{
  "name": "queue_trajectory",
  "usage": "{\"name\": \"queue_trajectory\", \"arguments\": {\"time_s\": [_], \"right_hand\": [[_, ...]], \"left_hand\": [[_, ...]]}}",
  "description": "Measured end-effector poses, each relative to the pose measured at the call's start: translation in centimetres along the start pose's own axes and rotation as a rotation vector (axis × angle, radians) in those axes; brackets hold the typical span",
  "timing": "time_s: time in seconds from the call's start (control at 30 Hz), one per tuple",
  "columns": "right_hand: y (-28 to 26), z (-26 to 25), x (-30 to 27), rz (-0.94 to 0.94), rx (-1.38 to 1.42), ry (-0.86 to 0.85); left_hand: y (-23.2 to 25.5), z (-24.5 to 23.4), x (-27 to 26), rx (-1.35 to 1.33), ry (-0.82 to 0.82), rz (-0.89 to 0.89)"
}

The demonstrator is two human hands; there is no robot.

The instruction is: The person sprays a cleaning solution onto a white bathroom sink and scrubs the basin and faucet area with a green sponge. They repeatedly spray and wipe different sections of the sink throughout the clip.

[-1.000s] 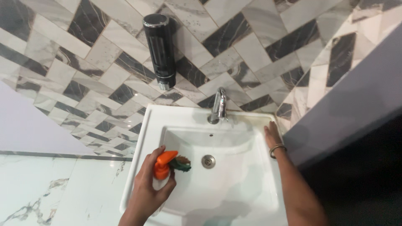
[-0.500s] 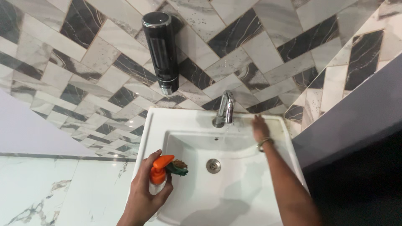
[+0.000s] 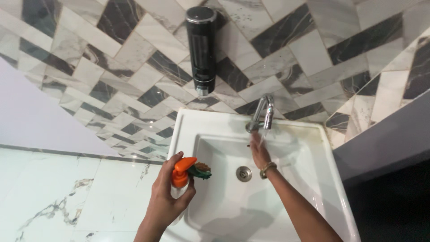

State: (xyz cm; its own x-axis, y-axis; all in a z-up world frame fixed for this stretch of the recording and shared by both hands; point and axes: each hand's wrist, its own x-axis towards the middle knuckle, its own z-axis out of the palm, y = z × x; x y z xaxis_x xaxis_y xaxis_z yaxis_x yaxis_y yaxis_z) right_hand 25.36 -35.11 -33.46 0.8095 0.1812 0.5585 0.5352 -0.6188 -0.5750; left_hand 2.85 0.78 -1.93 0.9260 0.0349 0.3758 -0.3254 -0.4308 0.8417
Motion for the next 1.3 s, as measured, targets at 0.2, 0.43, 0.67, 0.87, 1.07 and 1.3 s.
{"name": "queue_trajectory", "arguments": {"time_s": [0.2,0.43,0.67,0.87,1.07,1.3], "right_hand": [[-1.9,2.9,3.3,0.221,0.016,-0.064],[-3.6,6.5,8.1,0.666,-0.181,-0.240],[-8.7,13.6,9.9,0.232,-0.041,-0.350],[-14.9,17.9,15.8,0.200,-0.405,-0.553],[-22.8,18.6,10.2,-0.013,-0.388,-0.628],[-33.6,11.4,0.7,0.063,0.034,-0.683]], "left_hand": [[-1.1,-1.3,-0.2,-0.008,0.029,0.012],[-2.3,-3.2,-0.7,-0.004,0.076,-0.004],[-3.2,-4.5,-0.3,-0.023,0.133,0.022],[-3.8,-6.0,-1.1,0.018,0.152,-0.001],[-3.7,-6.2,-1.5,0.073,0.203,0.065],[-1.4,-4.4,-1.5,0.071,0.153,0.169]]}}
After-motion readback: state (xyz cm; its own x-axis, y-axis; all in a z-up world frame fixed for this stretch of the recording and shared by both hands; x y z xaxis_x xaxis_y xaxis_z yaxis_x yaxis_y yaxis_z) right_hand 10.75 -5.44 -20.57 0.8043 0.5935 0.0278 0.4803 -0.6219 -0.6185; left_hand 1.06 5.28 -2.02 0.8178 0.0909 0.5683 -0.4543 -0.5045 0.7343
